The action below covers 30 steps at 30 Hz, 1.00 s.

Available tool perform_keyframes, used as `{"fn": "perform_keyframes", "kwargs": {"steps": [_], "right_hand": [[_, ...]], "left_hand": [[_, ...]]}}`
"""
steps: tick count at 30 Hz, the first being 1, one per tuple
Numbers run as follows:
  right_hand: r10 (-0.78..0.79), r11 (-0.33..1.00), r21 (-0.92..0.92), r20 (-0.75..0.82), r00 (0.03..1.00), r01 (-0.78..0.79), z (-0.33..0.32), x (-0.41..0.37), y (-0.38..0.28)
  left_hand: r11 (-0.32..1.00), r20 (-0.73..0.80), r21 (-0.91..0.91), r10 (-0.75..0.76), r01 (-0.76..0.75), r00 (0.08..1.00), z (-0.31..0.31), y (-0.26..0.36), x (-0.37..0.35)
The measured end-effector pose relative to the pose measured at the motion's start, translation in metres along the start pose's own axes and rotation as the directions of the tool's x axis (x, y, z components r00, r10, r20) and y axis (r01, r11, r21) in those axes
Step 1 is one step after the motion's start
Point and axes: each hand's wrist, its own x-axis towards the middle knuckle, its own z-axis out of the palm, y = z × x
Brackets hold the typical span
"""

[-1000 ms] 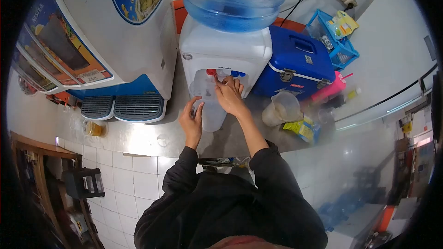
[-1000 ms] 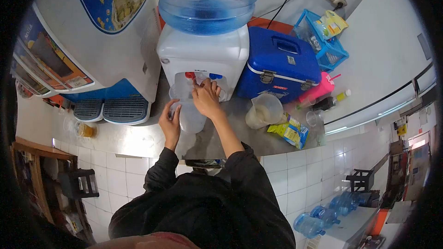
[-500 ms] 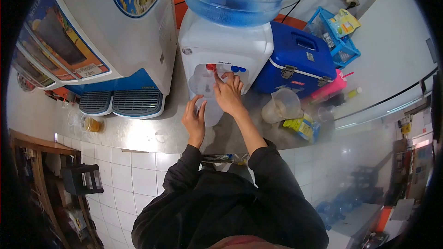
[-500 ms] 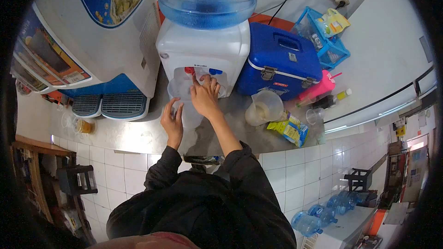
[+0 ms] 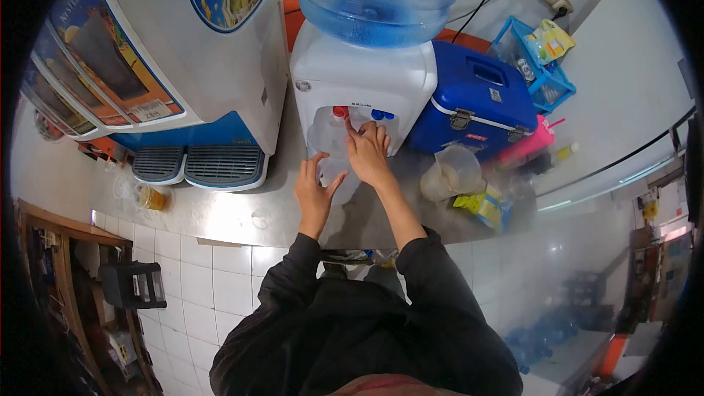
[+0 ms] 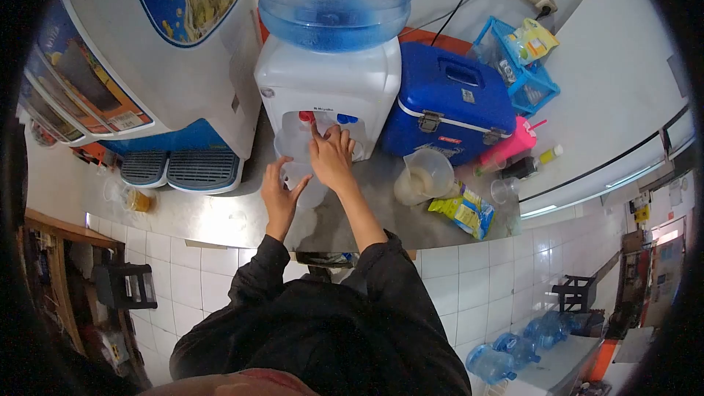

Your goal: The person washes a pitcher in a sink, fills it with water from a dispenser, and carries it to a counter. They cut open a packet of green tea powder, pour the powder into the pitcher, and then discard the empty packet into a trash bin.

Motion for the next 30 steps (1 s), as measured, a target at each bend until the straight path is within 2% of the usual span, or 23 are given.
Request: {"fn": "perform_keyframes", "kwargs": {"steps": [2,7,14,16,20,23,25,30], "right_hand": [[0.008,1.0,0.011,0.016,1.0,-0.008,0.0001,0.0001,0.0031],[0.01,1.0,0.004,0.035,0.999,-0.01,0.001,0.0007,0.0054],[0.038,0.999,-0.017,0.061,0.997,-0.037,0.0006,0.0004,0.0053],[0.039,0.999,-0.015,0.061,0.997,-0.038,0.0007,0.0009,0.0058],[0.054,0.999,0.003,0.062,0.997,-0.054,-0.0013,-0.0001,0.0055],[0.053,0.999,-0.004,0.055,0.997,-0.053,-0.0009,-0.0006,0.0062],[0.044,0.999,0.003,0.043,0.998,-0.044,0.0003,-0.0006,0.0063],[0.061,0.998,-0.008,0.054,0.997,-0.061,0.0002,-0.0003,0.0048]], "left_hand": [[0.999,0.029,0.03,0.015,-0.016,0.999,-0.0009,0.0026,-0.0006],[0.998,0.105,-0.016,-0.065,0.067,0.992,-0.0037,0.0048,-0.0009],[0.998,0.122,-0.008,-0.057,0.058,0.991,-0.0062,0.0045,-0.0026],[0.996,0.114,0.085,-0.013,0.003,0.993,-0.0044,0.002,-0.0033],[0.992,0.106,0.121,0.022,-0.035,0.994,-0.0022,0.0027,-0.0048],[0.99,0.143,0.134,-0.058,0.038,0.988,-0.001,0.0023,-0.0055],[0.988,0.088,0.139,0.058,-0.07,0.994,0.0009,-0.0025,-0.0052],[0.988,0.112,0.149,0.013,-0.03,0.994,-0.0008,-0.0019,-0.005]]}}
